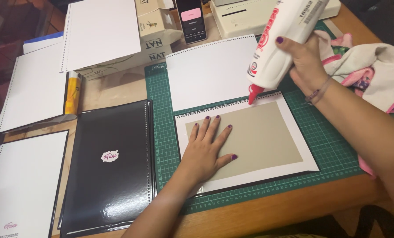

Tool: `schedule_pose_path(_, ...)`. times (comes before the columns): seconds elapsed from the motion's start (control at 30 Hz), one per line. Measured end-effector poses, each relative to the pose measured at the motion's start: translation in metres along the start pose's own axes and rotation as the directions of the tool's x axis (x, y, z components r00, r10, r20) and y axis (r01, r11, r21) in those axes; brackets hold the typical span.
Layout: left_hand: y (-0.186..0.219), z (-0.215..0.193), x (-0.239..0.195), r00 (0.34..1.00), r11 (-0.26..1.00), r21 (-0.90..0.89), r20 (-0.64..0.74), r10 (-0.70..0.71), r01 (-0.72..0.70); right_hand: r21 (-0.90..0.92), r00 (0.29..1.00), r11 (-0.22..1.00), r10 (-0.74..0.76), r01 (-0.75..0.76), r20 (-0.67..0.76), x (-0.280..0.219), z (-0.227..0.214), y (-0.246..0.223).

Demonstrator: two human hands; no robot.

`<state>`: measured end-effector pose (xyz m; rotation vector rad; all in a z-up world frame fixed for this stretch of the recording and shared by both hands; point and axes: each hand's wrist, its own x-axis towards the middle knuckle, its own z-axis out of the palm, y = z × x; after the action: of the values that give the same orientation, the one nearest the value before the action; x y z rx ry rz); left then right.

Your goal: The person cleans the surface of a white notebook cover with a sponge and a cloth on a green cutting mat. They then apply glue from a bottle along the edges of a beige insert sheet and place it onto the notebook cover.

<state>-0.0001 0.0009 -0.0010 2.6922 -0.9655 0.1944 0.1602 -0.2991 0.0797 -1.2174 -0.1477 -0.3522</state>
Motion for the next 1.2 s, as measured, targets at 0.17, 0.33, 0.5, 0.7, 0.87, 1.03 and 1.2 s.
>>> schedule_pose_path(0.17,0.001,-0.001,0.000,1.000,1.000,0.004,-0.001,0.001,-0.001,-0.040,0.999,0.999,-0.024,0.023,-0.028,0.000,-0.022,-0.005)
schedule_pose_path(0.33,0.001,-0.002,0.001,1.000,1.000,0.002,-0.014,0.008,-0.008,-0.067,0.994,0.995,-0.084,0.079,-0.064,0.006,-0.052,0.002)
schedule_pose_path(0.5,0.001,-0.002,0.001,1.000,1.000,-0.014,0.012,-0.006,0.006,-0.035,0.985,0.996,-0.083,0.078,-0.149,0.003,-0.057,-0.012)
schedule_pose_path(0.7,0.002,-0.005,0.001,1.000,1.000,-0.006,0.020,-0.005,0.005,-0.004,0.984,1.000,-0.024,0.024,-0.179,0.002,-0.073,-0.015)
schedule_pose_path(0.87,0.002,-0.004,0.001,1.000,1.000,-0.001,0.006,0.000,0.000,0.003,0.974,0.999,-0.051,0.053,-0.221,0.012,-0.097,-0.005)
schedule_pose_path(1.03,0.001,-0.003,0.001,1.000,1.000,0.012,0.012,0.004,-0.004,0.002,0.973,0.997,-0.069,0.071,-0.221,0.009,-0.104,-0.012)
schedule_pose_path(1.2,0.001,-0.004,0.001,1.000,1.000,-0.001,0.020,0.007,-0.007,0.098,0.992,0.994,-0.024,0.037,-0.127,-0.016,-0.075,-0.038)
